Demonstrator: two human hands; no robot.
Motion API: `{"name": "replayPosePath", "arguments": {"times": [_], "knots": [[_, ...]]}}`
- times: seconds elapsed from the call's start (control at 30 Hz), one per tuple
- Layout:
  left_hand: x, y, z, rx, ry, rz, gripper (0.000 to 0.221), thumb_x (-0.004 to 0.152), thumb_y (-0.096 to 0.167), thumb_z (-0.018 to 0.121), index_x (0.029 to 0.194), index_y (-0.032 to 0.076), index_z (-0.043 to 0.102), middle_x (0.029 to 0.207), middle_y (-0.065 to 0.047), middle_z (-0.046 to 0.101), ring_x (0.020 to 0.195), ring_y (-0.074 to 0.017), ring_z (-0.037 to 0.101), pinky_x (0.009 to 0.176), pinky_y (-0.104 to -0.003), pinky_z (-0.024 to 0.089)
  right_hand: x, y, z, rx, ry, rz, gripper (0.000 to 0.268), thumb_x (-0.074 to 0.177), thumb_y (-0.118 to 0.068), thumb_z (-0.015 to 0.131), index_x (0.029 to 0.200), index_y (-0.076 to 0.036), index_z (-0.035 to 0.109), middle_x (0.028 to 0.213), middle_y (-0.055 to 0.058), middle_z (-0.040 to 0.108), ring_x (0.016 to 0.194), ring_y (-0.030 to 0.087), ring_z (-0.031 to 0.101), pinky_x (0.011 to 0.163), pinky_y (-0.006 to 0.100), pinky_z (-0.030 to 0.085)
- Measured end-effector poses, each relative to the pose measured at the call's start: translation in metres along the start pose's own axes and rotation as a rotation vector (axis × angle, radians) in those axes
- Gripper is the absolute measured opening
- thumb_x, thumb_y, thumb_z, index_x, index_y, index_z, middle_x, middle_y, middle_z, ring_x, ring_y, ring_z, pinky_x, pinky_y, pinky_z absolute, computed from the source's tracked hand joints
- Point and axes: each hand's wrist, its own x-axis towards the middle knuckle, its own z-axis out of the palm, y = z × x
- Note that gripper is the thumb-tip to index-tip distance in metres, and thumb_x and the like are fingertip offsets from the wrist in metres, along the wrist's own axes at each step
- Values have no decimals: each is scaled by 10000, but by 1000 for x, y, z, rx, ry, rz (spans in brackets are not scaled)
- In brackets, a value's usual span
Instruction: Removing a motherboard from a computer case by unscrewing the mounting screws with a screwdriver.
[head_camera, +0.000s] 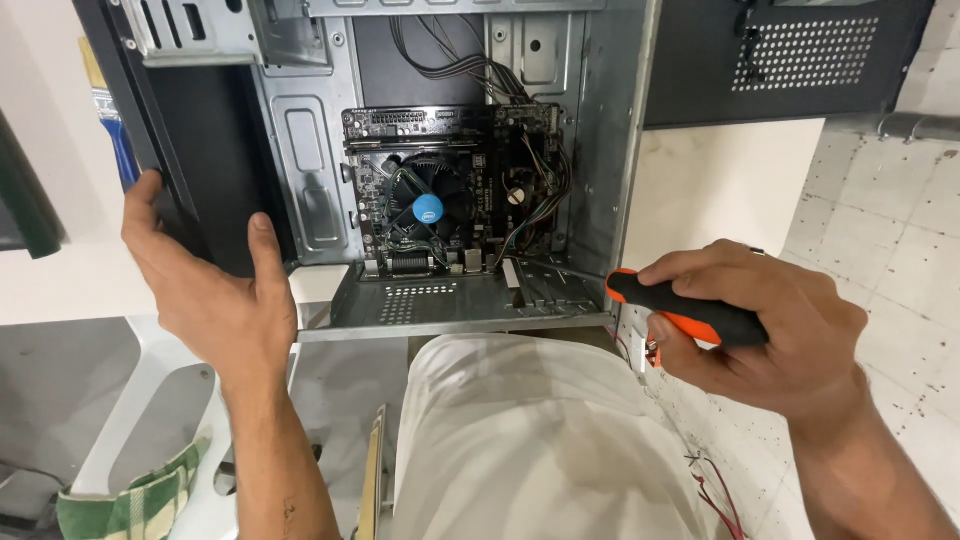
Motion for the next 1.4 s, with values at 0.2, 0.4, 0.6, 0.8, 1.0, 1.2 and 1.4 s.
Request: {"name": "replayPosePath", "arguments": {"times": [0.2, 0.4, 0.6, 0.8, 1.0, 1.2, 1.4], "knots": [[-1, 0, 0, 3, 7, 6, 489, 967, 217, 546, 1329, 2, 296, 1339, -172, 418, 1205, -390, 469, 960, -485, 429, 1, 1, 0, -32, 3, -15, 221, 768, -39, 686, 855, 42, 500, 771, 173, 654, 706, 258, 689, 535, 214, 502], [0, 0, 1, 6, 15, 13, 488, 961, 204, 549, 1330, 6, 299, 1337, -168, 420, 1191, -391, 477, 966, -483, 432, 3, -5, 0, -100, -18, -7, 221, 780, -28, 694, 878, 29, 504, 836, 169, 675, 646, 210, 640, 522, 220, 467], [-3, 4, -2, -58, 149, 186, 361, 998, 205, 512, 1214, -73, 431, 1250, -224, 426, 1155, -385, 455, 972, -473, 382, -2, -31, 7, -106, -453, 329, 174, 804, -289, 561, 847, -149, 654, 724, -36, 700, 607, 85, 575, 493, 262, 415], [-55, 37, -5, -448, -250, 481, 334, 804, 119, 550, 1124, 27, 526, 1168, -130, 555, 1118, -303, 527, 984, -437, 368, 5, -78, 26, -191, -159, -225, 107, 851, -22, 626, 902, -16, 532, 908, 181, 580, 580, 197, 508, 543, 330, 483], [-102, 80, 19, -781, -294, 502, 309, 974, 222, 407, 1143, -2, 537, 1156, -134, 598, 1077, -306, 615, 936, -416, 492, 5, -86, 34, -214, -124, -124, 193, 825, -137, 686, 976, -51, 601, 942, 99, 516, 719, 166, 551, 636, 287, 519], [-111, 91, 30, -858, -40, 378, 187, 785, -42, 605, 966, -2, 587, 954, -141, 649, 846, -254, 672, 670, -296, 585, -1, -77, 43, 100, 177, -188, 445, 710, -334, 747, 1009, -48, 582, 909, 102, 648, 793, 214, 643, 712, 297, 516], [-96, 93, 2, -890, -245, 334, 359, 852, 10, 579, 1185, 27, 446, 1157, -159, 581, 1071, -289, 611, 921, -345, 503, 7, -73, 30, 155, 60, -222, 302, 826, -101, 652, 1106, -15, 579, 1088, 144, 596, 986, 219, 639, 912, 356, 558]]}}
